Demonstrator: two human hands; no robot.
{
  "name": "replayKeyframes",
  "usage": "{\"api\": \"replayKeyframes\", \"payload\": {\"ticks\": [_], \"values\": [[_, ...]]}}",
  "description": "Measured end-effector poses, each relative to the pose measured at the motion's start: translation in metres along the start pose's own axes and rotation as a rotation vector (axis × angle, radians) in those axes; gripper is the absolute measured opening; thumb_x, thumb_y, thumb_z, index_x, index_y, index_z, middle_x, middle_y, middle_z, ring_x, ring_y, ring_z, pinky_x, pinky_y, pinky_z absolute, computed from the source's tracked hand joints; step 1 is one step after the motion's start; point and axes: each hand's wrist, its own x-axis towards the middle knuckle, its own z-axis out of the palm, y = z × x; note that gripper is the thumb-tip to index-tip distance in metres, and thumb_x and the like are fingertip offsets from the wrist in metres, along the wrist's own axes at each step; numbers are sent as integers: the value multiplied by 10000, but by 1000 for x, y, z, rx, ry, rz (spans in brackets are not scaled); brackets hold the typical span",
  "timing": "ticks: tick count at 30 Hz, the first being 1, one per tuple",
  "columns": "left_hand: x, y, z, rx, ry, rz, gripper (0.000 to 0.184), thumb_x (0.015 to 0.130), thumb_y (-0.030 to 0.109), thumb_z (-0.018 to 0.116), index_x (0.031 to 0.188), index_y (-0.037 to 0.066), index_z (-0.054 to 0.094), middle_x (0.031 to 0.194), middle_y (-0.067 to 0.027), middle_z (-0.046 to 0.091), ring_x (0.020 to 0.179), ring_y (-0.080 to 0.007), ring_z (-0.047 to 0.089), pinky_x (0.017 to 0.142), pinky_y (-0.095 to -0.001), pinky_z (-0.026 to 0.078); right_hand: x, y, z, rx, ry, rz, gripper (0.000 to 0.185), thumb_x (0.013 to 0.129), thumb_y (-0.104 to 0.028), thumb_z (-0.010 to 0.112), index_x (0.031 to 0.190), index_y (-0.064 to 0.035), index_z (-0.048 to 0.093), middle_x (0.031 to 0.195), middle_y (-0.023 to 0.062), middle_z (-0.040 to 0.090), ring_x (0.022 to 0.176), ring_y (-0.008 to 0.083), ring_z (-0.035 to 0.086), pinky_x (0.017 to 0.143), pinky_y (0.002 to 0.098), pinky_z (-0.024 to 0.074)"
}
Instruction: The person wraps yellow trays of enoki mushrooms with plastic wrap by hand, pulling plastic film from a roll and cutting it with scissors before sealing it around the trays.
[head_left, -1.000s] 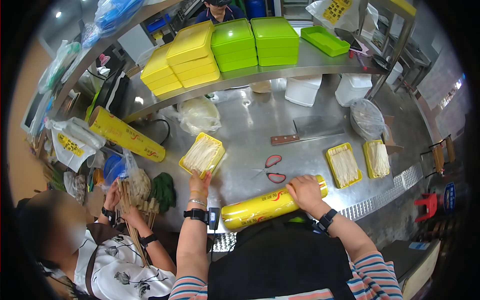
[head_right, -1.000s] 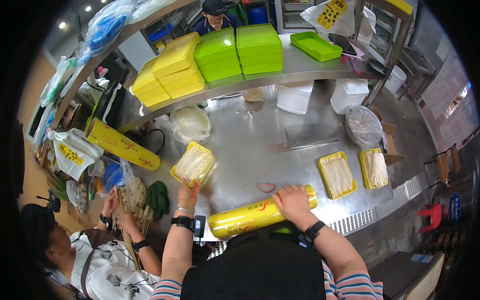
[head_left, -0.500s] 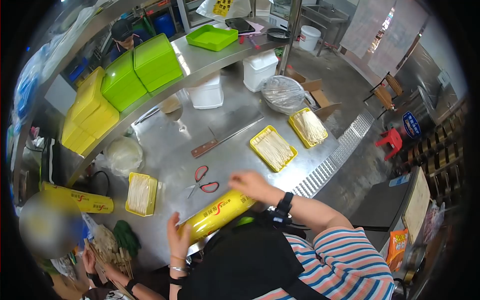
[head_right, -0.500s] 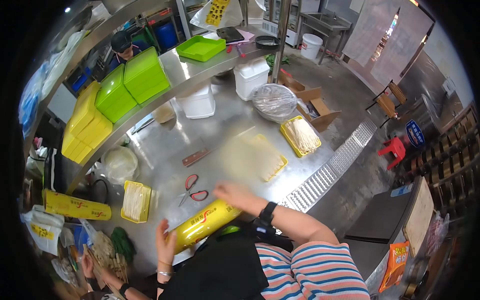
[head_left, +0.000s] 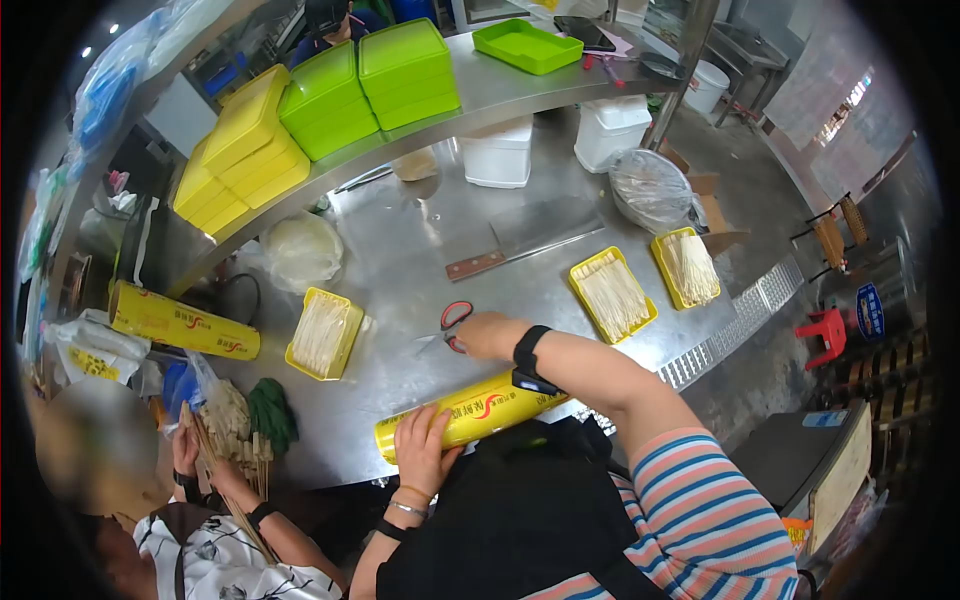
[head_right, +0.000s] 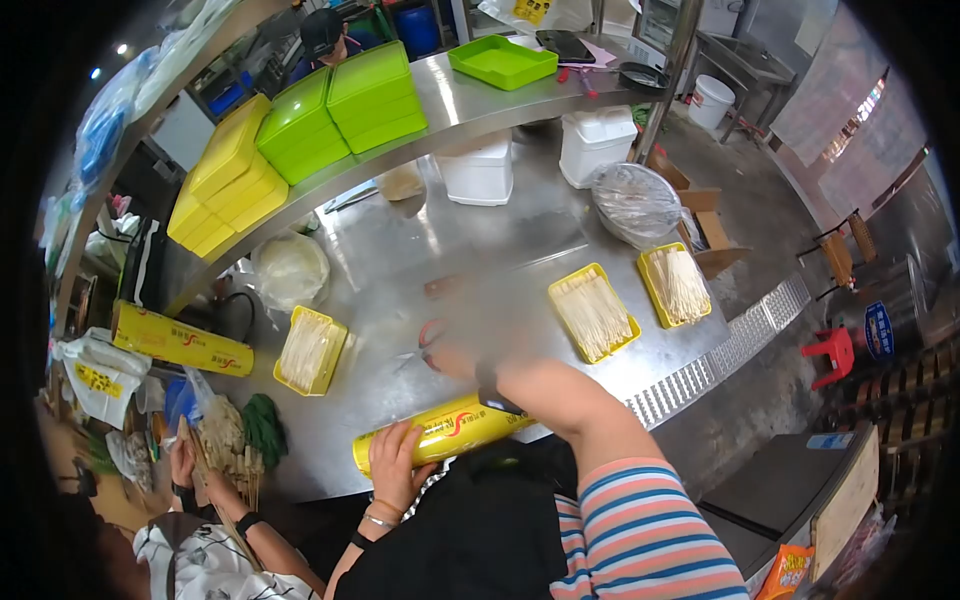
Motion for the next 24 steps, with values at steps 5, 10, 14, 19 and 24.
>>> {"api": "replayKeyframes", "payload": {"ticks": [5,10,14,19,24], "values": [[-6,0,-1,12,-11,-31,727,571,199,835,1224,98,533,1266,-134,511,1177,-356,470,995,-486,356,2,-8,-6,221,345,-29,491,797,-166,639,1268,-101,517,1241,194,556,1122,358,542,972,423,428],[-1,4,-2,30,18,-49,726,543,218,864,1186,102,548,1298,-124,512,1137,-344,493,965,-471,364,-89,40,-47,94,470,371,755,733,-293,734,1378,-93,399,1323,223,478,1201,377,484,1026,450,378],[3,0,-1,-23,-31,-78,848,488,226,884,1242,105,514,1282,-131,525,1126,-347,494,967,-474,358,-168,85,-40,101,489,864,1114,592,-478,823,1477,-143,236,1381,275,373,1234,439,433,1023,540,342],[12,9,-8,76,-98,-48,893,470,222,880,1272,100,508,1239,-99,548,1160,-310,489,1015,-486,331,-178,134,39,274,322,1015,1252,495,-512,850,1502,-213,169,1331,252,397,1240,437,410,995,566,350],[15,1,-1,77,-107,-68,827,498,252,863,1234,82,527,1223,-95,565,1130,-303,516,984,-464,357,-173,116,19,74,408,799,1183,479,-412,825,1484,-241,225,1249,207,443,1168,403,452,1007,566,317]]}}
